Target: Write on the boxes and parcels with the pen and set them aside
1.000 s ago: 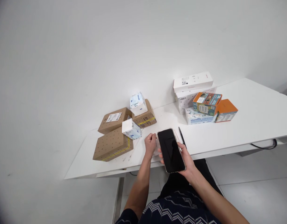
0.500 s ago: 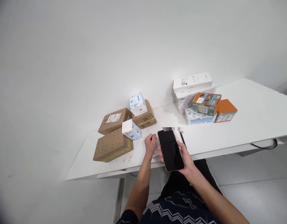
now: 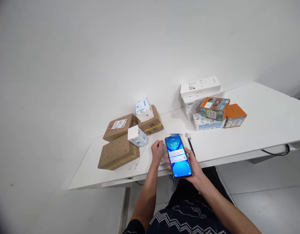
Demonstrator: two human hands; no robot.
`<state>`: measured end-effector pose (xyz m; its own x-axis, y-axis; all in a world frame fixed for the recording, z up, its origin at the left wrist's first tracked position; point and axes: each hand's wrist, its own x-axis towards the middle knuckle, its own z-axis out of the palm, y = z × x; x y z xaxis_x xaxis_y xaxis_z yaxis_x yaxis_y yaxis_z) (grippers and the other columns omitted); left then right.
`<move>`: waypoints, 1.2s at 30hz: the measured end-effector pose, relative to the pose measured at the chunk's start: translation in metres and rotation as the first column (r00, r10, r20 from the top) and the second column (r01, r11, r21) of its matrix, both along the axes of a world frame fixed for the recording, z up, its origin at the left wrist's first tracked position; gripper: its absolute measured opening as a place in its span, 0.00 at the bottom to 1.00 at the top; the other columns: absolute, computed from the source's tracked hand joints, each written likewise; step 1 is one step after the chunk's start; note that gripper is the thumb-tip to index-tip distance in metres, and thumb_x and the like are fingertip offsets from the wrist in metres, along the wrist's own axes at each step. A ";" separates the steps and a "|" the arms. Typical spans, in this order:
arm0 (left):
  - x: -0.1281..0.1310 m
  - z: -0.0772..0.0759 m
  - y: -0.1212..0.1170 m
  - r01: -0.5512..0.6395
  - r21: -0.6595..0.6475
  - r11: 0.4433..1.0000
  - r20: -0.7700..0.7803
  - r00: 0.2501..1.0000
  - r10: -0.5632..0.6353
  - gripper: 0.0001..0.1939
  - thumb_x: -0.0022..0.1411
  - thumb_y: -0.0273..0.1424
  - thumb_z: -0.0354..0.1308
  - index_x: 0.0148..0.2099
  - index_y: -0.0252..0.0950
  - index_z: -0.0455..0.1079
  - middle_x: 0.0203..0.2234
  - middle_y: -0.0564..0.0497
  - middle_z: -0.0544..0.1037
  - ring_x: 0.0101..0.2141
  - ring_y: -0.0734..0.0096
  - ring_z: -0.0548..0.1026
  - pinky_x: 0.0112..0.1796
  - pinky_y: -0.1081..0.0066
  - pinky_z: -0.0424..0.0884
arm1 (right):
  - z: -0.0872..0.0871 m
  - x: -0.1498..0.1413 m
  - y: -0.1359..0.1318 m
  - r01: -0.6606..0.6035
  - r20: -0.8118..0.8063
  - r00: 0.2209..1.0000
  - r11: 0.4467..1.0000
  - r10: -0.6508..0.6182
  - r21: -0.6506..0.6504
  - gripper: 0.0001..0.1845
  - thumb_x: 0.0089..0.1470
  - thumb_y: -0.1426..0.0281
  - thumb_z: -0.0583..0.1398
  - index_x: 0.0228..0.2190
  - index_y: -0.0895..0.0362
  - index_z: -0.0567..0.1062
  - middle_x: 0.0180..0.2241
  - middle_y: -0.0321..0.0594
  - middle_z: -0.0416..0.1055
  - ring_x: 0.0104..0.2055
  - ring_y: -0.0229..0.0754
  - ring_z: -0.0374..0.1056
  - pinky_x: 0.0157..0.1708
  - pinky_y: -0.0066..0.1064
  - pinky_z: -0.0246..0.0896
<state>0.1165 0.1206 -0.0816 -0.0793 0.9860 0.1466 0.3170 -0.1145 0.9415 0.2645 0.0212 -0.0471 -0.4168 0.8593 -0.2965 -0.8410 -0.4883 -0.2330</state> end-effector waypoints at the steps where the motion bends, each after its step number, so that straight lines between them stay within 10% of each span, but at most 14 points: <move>1: 0.000 0.000 0.000 0.000 0.003 1.000 -0.001 1.000 0.000 0.19 0.58 0.37 0.52 0.18 0.38 0.52 0.14 0.59 0.54 0.20 0.77 0.55 0.24 0.73 0.53 | -0.001 0.000 0.000 0.002 -0.005 1.000 1.000 -0.002 0.006 0.25 0.56 0.57 0.55 0.49 0.59 0.73 0.43 0.50 0.78 0.42 0.52 0.75 0.44 0.46 0.68; 11: -0.003 -0.009 0.004 0.016 0.029 0.999 -0.069 0.998 -0.014 0.20 0.59 0.41 0.51 0.20 0.38 0.56 0.14 0.58 0.58 0.20 0.76 0.58 0.24 0.73 0.55 | -0.004 0.016 -0.007 0.031 0.026 0.999 0.999 -0.031 -0.026 0.24 0.56 0.59 0.53 0.47 0.61 0.74 0.43 0.51 0.78 0.41 0.51 0.75 0.44 0.45 0.68; 15: -0.005 -0.008 0.002 0.072 0.029 0.997 -0.138 0.988 -0.067 0.19 0.60 0.43 0.49 0.22 0.37 0.62 0.16 0.56 0.62 0.21 0.74 0.62 0.26 0.73 0.59 | -0.010 0.042 -0.013 0.079 0.269 0.960 0.997 -0.082 0.023 0.25 0.55 0.56 0.54 0.47 0.60 0.74 0.42 0.51 0.78 0.39 0.52 0.75 0.41 0.45 0.69; 18: -0.010 0.003 -0.006 0.185 0.034 0.982 -0.200 0.964 -0.175 0.13 0.55 0.43 0.57 0.32 0.38 0.71 0.29 0.50 0.73 0.33 0.67 0.71 0.37 0.69 0.66 | -0.019 0.076 -0.017 0.124 0.733 0.655 0.983 -0.184 0.136 0.27 0.53 0.54 0.57 0.50 0.54 0.72 0.42 0.46 0.77 0.41 0.51 0.73 0.43 0.42 0.67; 20: -0.015 0.013 -0.012 0.301 -0.024 0.953 -0.337 0.895 -0.292 0.24 0.48 0.44 0.64 0.47 0.42 0.72 0.47 0.46 0.73 0.51 0.57 0.67 0.52 0.61 0.62 | -0.030 0.101 -0.017 0.038 0.946 0.162 0.960 -0.281 0.279 0.29 0.52 0.53 0.58 0.53 0.51 0.70 0.42 0.45 0.76 0.44 0.52 0.71 0.46 0.43 0.65; 22: -0.019 0.021 -0.017 0.395 -0.188 0.899 -0.523 0.735 -0.432 0.41 0.43 0.49 0.67 0.60 0.47 0.63 0.61 0.44 0.60 0.63 0.47 0.51 0.60 0.52 0.47 | -0.045 0.124 -0.014 -0.177 0.848 -0.347 0.916 -0.401 0.361 0.30 0.52 0.54 0.56 0.53 0.55 0.71 0.42 0.51 0.74 0.44 0.57 0.69 0.46 0.49 0.63; 24: -0.021 0.025 -0.020 0.423 -0.364 0.830 -0.635 0.539 -0.553 0.53 0.41 0.53 0.67 0.66 0.50 0.51 0.67 0.45 0.47 0.66 0.41 0.38 0.61 0.44 0.37 | -0.062 0.143 -0.009 -0.348 0.587 -0.657 0.881 -0.473 0.321 0.30 0.53 0.55 0.54 0.52 0.58 0.72 0.43 0.58 0.72 0.42 0.61 0.68 0.41 0.54 0.63; 28: -0.017 0.028 -0.024 0.437 -0.418 0.797 -0.717 0.380 -0.585 0.52 0.43 0.48 0.66 0.68 0.52 0.46 0.65 0.43 0.50 0.64 0.38 0.44 0.59 0.39 0.34 | -0.090 0.165 0.006 -0.539 0.270 -0.766 0.811 -0.584 0.227 0.29 0.55 0.57 0.50 0.52 0.59 0.72 0.46 0.62 0.70 0.41 0.63 0.67 0.35 0.51 0.64; 36: -0.054 0.090 -0.077 0.355 -0.219 0.909 -0.817 0.442 -0.370 0.45 0.46 0.46 0.64 0.65 0.50 0.55 0.58 0.43 0.59 0.57 0.44 0.57 0.58 0.51 0.50 | -0.106 0.180 0.025 -0.597 0.341 -0.674 0.755 -0.655 0.271 0.30 0.57 0.51 0.48 0.50 0.56 0.73 0.48 0.62 0.69 0.48 0.65 0.65 0.38 0.52 0.63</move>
